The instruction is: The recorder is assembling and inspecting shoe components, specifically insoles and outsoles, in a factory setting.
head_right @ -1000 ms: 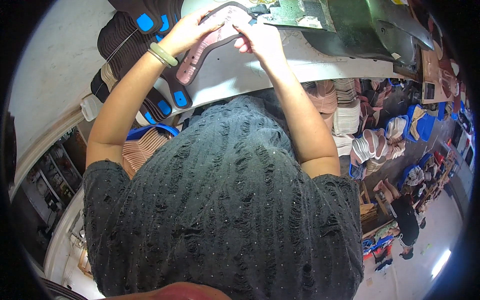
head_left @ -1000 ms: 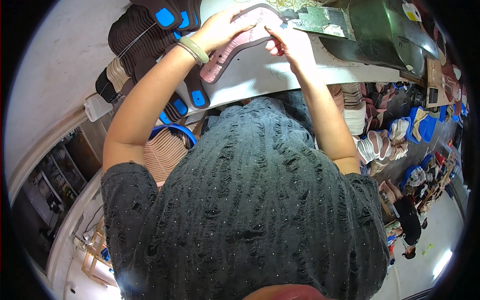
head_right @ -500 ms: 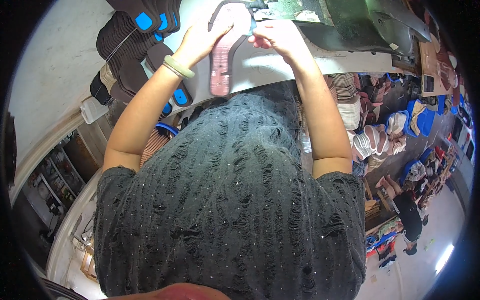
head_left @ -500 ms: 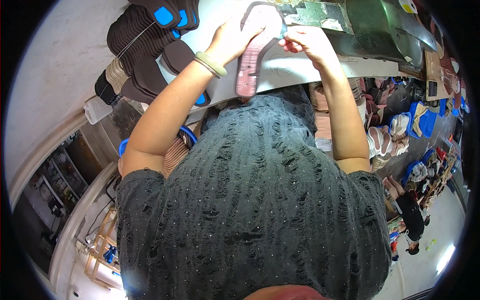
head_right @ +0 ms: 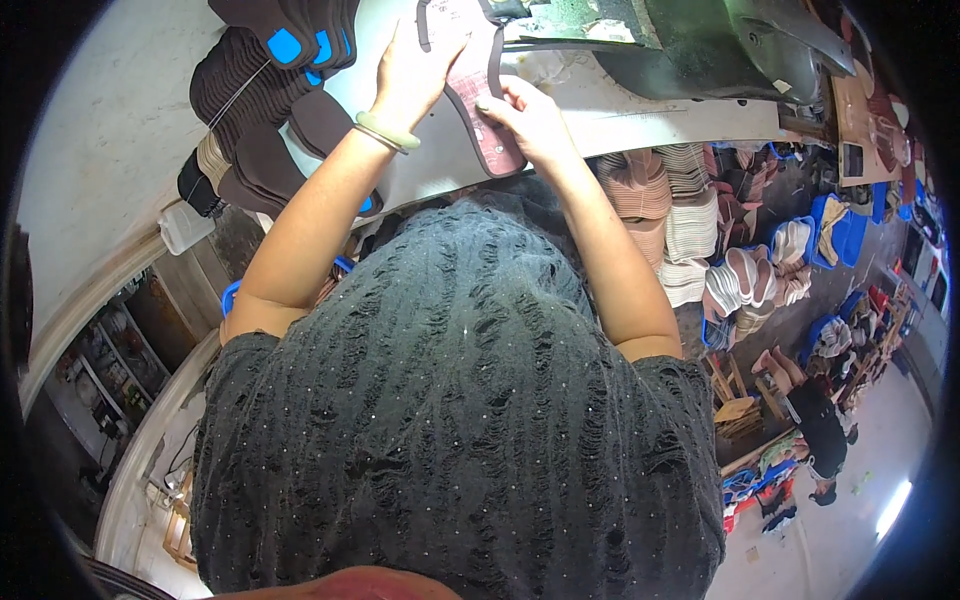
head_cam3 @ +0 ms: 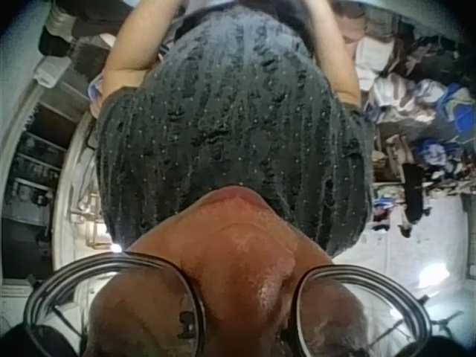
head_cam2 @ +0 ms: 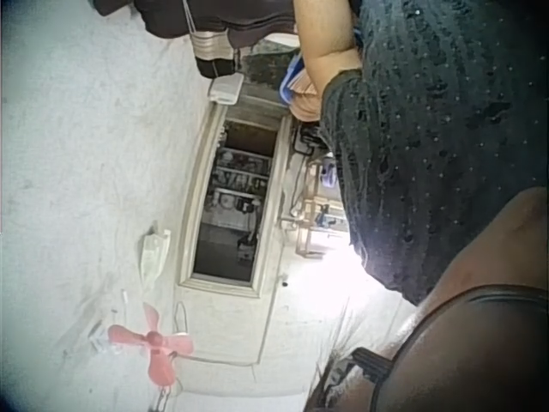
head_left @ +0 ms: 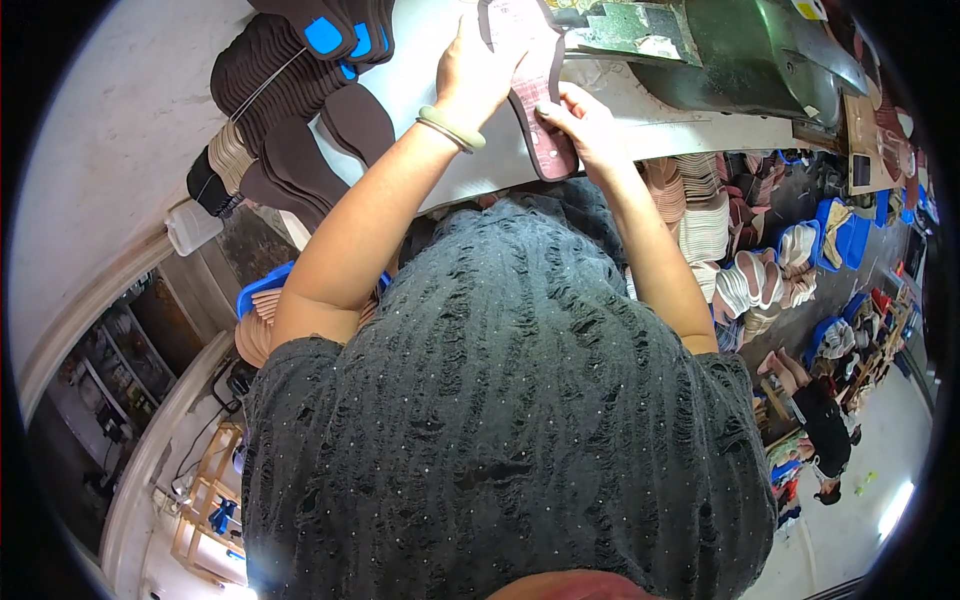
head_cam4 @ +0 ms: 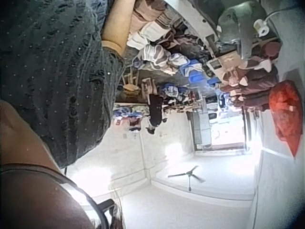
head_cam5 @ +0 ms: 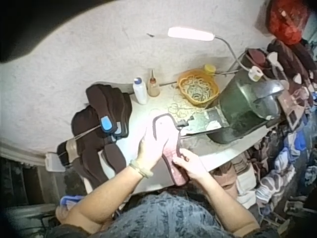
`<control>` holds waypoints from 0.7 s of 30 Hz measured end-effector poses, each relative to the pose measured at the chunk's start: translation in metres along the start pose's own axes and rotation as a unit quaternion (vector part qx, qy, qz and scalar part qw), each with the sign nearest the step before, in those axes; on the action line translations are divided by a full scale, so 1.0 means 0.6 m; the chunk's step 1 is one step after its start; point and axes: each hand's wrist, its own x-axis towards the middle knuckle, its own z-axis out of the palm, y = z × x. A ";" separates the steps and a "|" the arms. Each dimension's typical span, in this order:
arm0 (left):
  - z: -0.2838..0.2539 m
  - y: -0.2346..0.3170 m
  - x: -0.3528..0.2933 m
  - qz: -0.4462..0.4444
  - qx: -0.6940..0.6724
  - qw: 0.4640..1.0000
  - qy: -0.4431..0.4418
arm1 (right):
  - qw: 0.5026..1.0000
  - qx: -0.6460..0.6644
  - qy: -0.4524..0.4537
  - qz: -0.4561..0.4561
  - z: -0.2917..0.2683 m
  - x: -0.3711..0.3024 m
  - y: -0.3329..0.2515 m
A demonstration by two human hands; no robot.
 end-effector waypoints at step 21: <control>-0.220 -0.158 -0.200 -0.088 0.264 0.940 0.197 | 0.937 -0.334 -0.063 -0.081 0.165 0.029 0.041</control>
